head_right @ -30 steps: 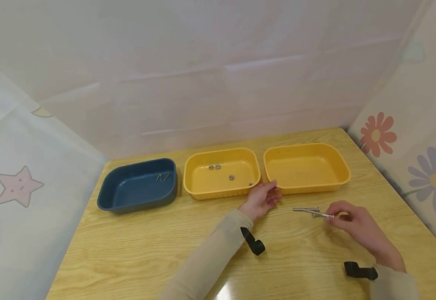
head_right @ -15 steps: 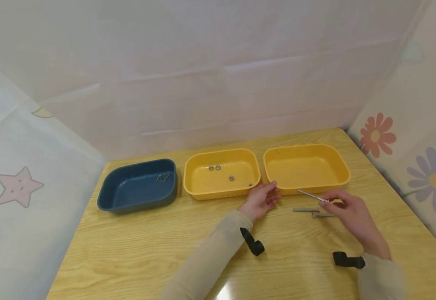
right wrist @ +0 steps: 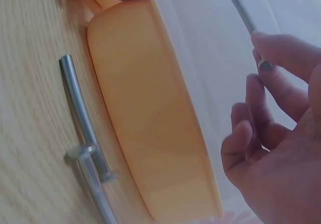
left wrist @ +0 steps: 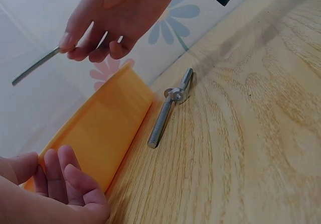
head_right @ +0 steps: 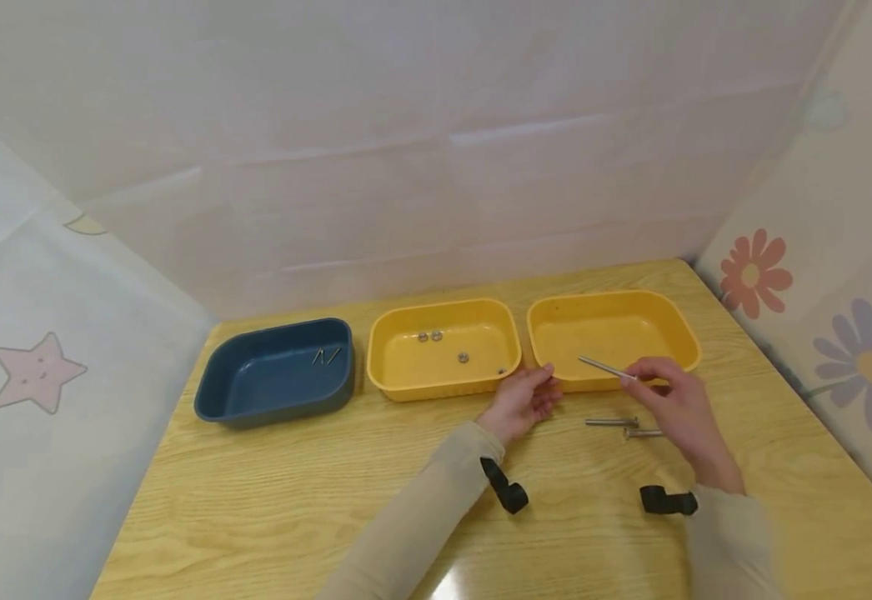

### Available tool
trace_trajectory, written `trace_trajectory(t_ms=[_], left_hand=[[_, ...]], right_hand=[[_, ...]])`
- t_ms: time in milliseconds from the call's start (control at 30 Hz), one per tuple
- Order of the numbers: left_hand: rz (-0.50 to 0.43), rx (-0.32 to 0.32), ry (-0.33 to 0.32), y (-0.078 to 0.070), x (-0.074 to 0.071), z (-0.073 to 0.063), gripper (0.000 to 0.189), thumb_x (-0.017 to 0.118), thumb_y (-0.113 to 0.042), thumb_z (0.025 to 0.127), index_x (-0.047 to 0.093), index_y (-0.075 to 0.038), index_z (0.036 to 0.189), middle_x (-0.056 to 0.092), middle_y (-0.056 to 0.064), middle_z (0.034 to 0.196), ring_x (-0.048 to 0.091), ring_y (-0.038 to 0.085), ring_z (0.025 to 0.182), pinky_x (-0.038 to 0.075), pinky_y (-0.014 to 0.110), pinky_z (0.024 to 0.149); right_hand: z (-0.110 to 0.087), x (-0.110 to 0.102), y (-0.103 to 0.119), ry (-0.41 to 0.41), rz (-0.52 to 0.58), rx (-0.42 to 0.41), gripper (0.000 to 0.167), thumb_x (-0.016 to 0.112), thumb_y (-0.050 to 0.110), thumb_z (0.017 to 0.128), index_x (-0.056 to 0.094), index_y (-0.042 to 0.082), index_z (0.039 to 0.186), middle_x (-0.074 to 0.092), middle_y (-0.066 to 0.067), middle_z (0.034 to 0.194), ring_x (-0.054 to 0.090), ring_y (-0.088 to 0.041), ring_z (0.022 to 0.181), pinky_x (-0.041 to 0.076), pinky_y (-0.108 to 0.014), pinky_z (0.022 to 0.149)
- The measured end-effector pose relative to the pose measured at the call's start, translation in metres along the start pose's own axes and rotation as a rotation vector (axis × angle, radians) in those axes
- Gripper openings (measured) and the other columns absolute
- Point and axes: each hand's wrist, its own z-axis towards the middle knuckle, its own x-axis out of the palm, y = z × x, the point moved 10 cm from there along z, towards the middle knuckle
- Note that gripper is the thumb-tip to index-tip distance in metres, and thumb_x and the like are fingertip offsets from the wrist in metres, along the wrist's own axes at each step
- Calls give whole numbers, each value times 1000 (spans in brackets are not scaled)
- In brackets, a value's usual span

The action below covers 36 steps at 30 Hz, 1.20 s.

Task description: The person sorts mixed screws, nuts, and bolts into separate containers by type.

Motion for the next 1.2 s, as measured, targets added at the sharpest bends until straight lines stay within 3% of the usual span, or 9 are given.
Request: trace_trajectory(t_ms=[300, 567, 967, 1200], left_hand=[[14, -6, -6, 1, -1, -1, 9, 68, -20, 91, 64, -13, 89, 66, -1, 79, 62, 13, 64, 44, 22, 57], [4, 1, 0, 1, -1, 1, 9, 68, -20, 91, 64, -13, 88, 66, 0, 79, 62, 13, 64, 44, 22, 57], [-9, 9, 16, 2, -1, 3, 9, 68, -20, 91, 63, -13, 88, 66, -1, 77, 62, 12, 63, 45, 22, 56], [-9, 14, 18, 3, -1, 4, 10, 69, -20, 91, 63, -12, 89, 66, 0, 77, 62, 12, 62, 44, 22, 55]], right_hand=[[7, 10, 2, -41, -21, -29, 18, 64, 22, 94, 67, 6, 104, 53, 16, 101, 42, -5, 90, 34, -19, 69], [9, 18, 4, -52, -48, -38, 18, 64, 22, 94, 67, 6, 102, 50, 13, 105, 40, -6, 89, 33, -21, 69], [12, 27, 4, -57, -115, -57, 16, 66, 20, 93, 69, 5, 98, 58, -9, 104, 45, -4, 92, 35, -23, 76], [15, 33, 7, -56, -167, -94, 12, 68, 16, 91, 71, 5, 95, 62, -16, 100, 46, -15, 94, 34, -29, 78]])
